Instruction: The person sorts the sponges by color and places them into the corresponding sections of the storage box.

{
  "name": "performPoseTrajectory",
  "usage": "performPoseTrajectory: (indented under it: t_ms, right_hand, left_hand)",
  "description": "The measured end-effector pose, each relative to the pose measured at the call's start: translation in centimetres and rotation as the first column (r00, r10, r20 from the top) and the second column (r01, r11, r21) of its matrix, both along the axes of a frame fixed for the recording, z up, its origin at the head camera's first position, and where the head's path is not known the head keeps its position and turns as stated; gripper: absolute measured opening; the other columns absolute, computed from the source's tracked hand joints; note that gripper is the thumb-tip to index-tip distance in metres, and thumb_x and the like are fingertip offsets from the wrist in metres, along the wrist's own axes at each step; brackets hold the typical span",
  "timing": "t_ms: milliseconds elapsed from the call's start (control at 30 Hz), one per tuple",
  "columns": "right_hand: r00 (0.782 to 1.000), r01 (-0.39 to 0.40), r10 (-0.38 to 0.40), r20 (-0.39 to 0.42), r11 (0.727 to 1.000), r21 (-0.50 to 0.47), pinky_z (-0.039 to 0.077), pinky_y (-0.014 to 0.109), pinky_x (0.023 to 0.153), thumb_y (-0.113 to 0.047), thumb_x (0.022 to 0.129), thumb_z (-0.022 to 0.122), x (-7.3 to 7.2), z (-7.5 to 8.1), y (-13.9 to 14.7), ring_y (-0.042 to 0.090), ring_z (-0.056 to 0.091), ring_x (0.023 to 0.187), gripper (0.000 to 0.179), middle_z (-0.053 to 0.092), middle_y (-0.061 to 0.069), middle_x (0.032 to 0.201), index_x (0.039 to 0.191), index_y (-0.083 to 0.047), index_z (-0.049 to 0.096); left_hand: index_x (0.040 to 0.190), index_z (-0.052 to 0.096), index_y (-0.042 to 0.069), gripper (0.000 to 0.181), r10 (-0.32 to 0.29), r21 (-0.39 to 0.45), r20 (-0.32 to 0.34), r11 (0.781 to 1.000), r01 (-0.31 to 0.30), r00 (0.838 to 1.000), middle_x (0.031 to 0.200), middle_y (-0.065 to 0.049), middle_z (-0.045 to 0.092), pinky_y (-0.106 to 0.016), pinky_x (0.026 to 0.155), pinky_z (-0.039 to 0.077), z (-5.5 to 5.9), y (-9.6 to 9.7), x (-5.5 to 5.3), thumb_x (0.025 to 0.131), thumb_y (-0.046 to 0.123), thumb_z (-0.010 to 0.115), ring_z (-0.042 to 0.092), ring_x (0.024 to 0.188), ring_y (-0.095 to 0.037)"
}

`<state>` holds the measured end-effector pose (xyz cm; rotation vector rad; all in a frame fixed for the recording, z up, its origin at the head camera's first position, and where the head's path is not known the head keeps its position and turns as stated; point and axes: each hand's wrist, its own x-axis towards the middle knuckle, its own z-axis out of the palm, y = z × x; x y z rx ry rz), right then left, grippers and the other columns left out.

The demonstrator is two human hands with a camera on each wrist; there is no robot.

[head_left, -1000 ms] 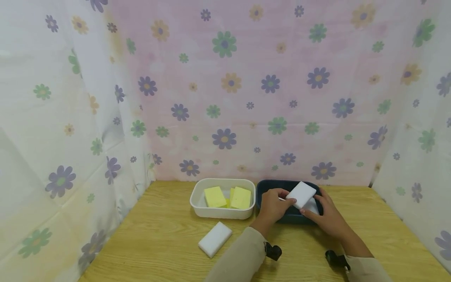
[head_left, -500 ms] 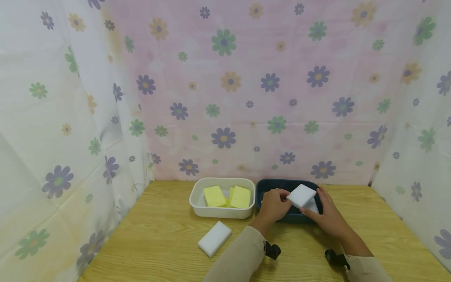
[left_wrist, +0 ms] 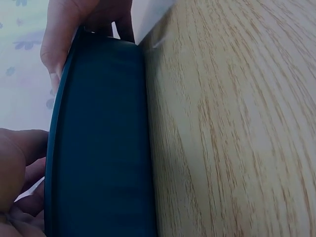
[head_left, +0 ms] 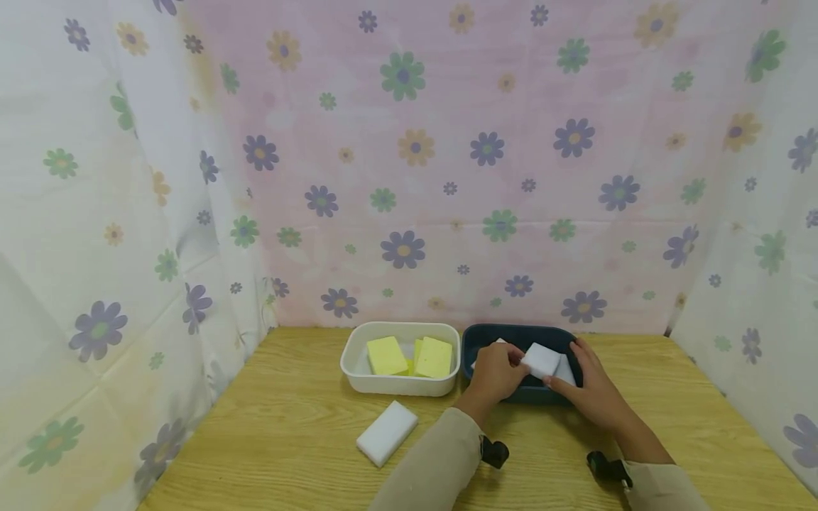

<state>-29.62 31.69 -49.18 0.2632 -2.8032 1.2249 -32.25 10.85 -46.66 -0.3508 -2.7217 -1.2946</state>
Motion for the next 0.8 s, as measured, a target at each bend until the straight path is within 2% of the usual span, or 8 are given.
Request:
performPoseTrajectory:
  t_ms: [200,467,800]
  right_hand:
    - [1.000,-0.006,0.006,-0.007,1.000,-0.002,0.023,0.082,0.108,-0.057,0.096,0.068,-0.10,-0.06,0.06,0.059,0.008,0.152,0.109,-0.008,0.025,0.172,0.164,0.005,0.009]
    - [1.000,-0.003,0.004,-0.015,1.000,0.005,0.022,0.082,0.108,-0.056,0.096,0.068,-0.01,-0.09,0.07,0.059,0.009,0.152,0.106,-0.005,0.026,0.172,0.163,0.005,0.013]
    - [1.000,-0.009,0.010,-0.015,1.000,0.013,0.024,0.081,0.108,-0.055,0.097,0.067,0.19,0.02,0.00,0.060,0.009,0.152,0.102,-0.005,0.027,0.171,0.163,0.005,0.016]
  left_hand:
    - [0.096,0.081,0.017,0.013,0.001,-0.054,0.013,0.999,0.000,1.000,0.085,0.011,0.072,-0.020,0.070,0.054,-0.26,0.16,-0.13,0.088,0.026,0.085,0.062,0.076,-0.001]
    - [0.093,0.082,0.020,0.008,-0.026,-0.079,0.008,0.997,0.027,1.000,0.083,0.013,0.073,-0.019,0.069,0.054,-0.15,0.10,0.01,0.088,0.026,0.085,0.062,0.074,0.001]
    - [0.095,0.083,0.022,0.004,-0.098,-0.143,0.008,0.985,0.098,0.995,0.084,0.014,0.073,-0.019,0.072,0.053,-0.13,0.07,-0.05,0.091,0.024,0.082,0.061,0.076,0.002]
